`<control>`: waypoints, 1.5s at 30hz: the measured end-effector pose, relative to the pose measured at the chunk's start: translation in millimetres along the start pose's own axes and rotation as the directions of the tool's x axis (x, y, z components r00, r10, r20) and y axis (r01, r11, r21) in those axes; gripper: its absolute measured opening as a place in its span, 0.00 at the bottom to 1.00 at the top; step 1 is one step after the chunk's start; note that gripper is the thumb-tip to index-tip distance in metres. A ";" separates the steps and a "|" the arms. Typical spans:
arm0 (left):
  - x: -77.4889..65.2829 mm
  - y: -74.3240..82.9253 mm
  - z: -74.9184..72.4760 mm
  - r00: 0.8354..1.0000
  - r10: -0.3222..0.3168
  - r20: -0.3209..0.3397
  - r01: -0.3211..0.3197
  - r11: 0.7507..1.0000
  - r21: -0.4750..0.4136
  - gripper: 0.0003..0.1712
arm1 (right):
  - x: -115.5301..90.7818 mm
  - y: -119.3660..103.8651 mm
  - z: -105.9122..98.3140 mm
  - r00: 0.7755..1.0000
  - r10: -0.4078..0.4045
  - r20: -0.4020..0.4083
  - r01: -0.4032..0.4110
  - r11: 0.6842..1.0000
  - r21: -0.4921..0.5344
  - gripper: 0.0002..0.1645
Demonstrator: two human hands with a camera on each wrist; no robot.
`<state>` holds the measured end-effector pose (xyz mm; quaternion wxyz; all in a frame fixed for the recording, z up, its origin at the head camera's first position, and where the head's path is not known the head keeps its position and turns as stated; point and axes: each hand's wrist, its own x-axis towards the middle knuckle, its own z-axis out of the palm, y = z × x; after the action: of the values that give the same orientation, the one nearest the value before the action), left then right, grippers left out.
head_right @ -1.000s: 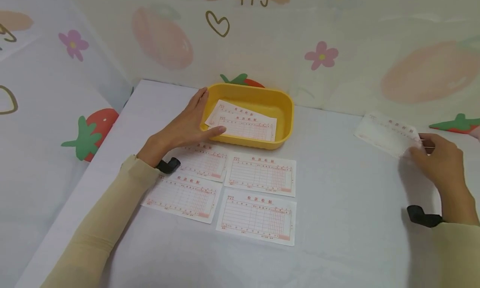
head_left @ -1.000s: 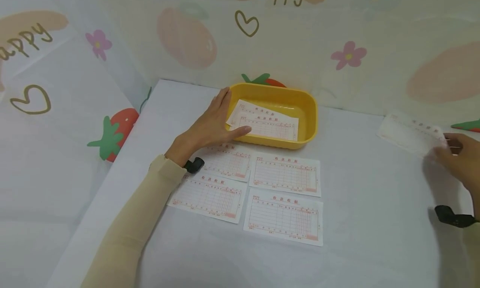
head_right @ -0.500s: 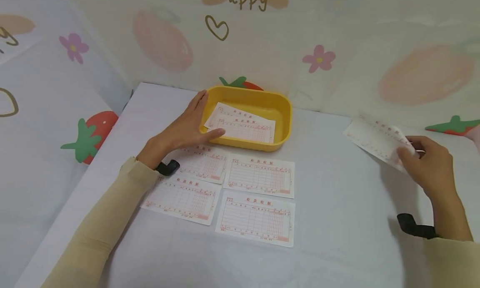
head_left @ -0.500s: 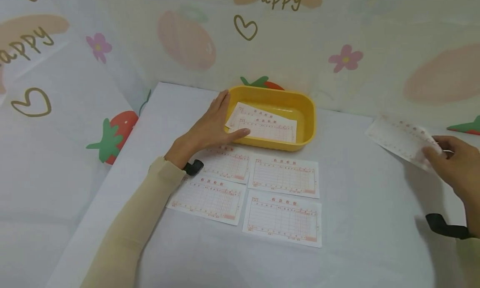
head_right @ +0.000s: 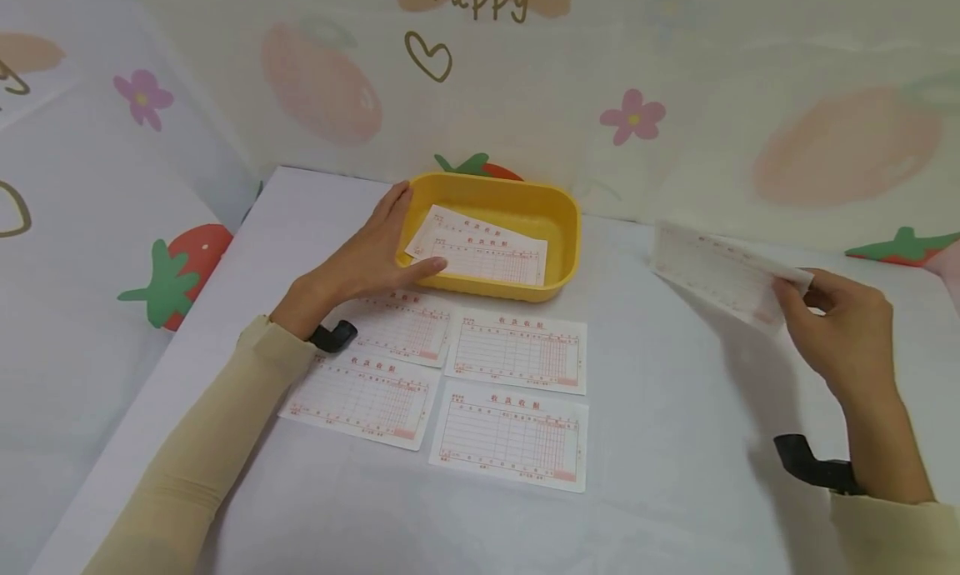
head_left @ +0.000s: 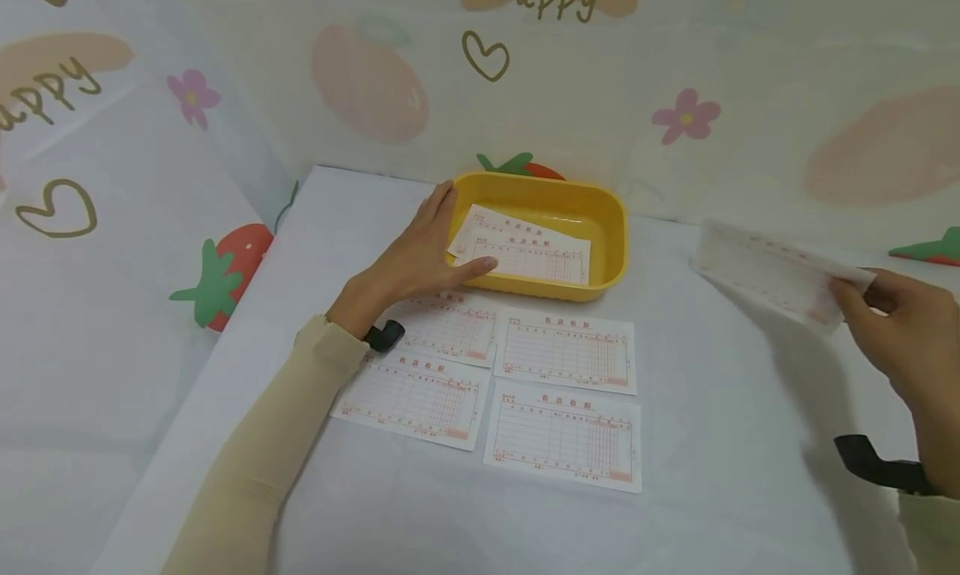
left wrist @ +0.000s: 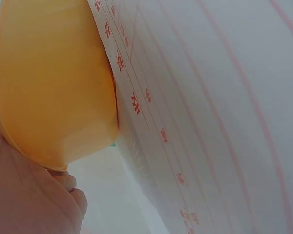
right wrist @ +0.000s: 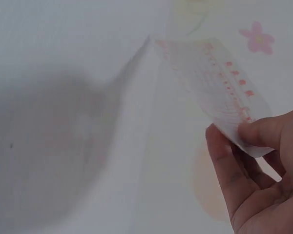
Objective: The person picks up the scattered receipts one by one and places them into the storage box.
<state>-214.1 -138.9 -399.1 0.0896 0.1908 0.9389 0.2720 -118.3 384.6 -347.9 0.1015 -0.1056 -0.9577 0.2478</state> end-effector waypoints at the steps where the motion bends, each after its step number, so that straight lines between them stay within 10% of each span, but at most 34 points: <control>1: 0.0 -0.2 0.0 1.000 -0.001 0.000 0.001 1.000 -0.001 0.72 | -1.1 -2.5 0.7 1.000 -0.008 -0.008 0.008 1.000 0.008 0.27; 20: -0.3 -3.2 2.5 1.000 -0.016 0.006 0.016 1.000 0.014 0.75 | 3.9 -67.3 22.0 0.991 0.125 -0.054 -0.090 0.901 0.423 0.23; 29: 0.1 -2.9 2.1 1.000 -0.013 0.018 0.013 1.000 0.018 0.75 | 15.6 -91.9 21.9 0.985 0.130 -0.113 -0.052 0.851 0.522 0.14; 36: 0.7 -0.8 -0.2 1.000 -0.014 0.021 0.014 1.000 0.022 0.75 | 17.6 -106.7 24.2 0.950 0.063 -0.306 0.129 0.813 0.568 0.10; 41: 0.6 -1.0 -1.3 0.999 -0.023 0.022 0.023 1.000 0.017 0.74 | 20.5 -126.5 35.4 0.985 0.084 -0.147 0.033 0.756 0.653 0.07; 45: 0.5 -1.2 0.2 1.000 -0.024 0.020 0.023 1.000 0.017 0.74 | 20.8 -137.6 52.9 0.999 0.034 -0.015 -0.021 0.843 0.537 0.09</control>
<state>-214.9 -139.5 -400.0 0.1004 0.1832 0.9424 0.2611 -172.1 248.3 -321.9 0.1347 -0.0895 -0.8474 0.5058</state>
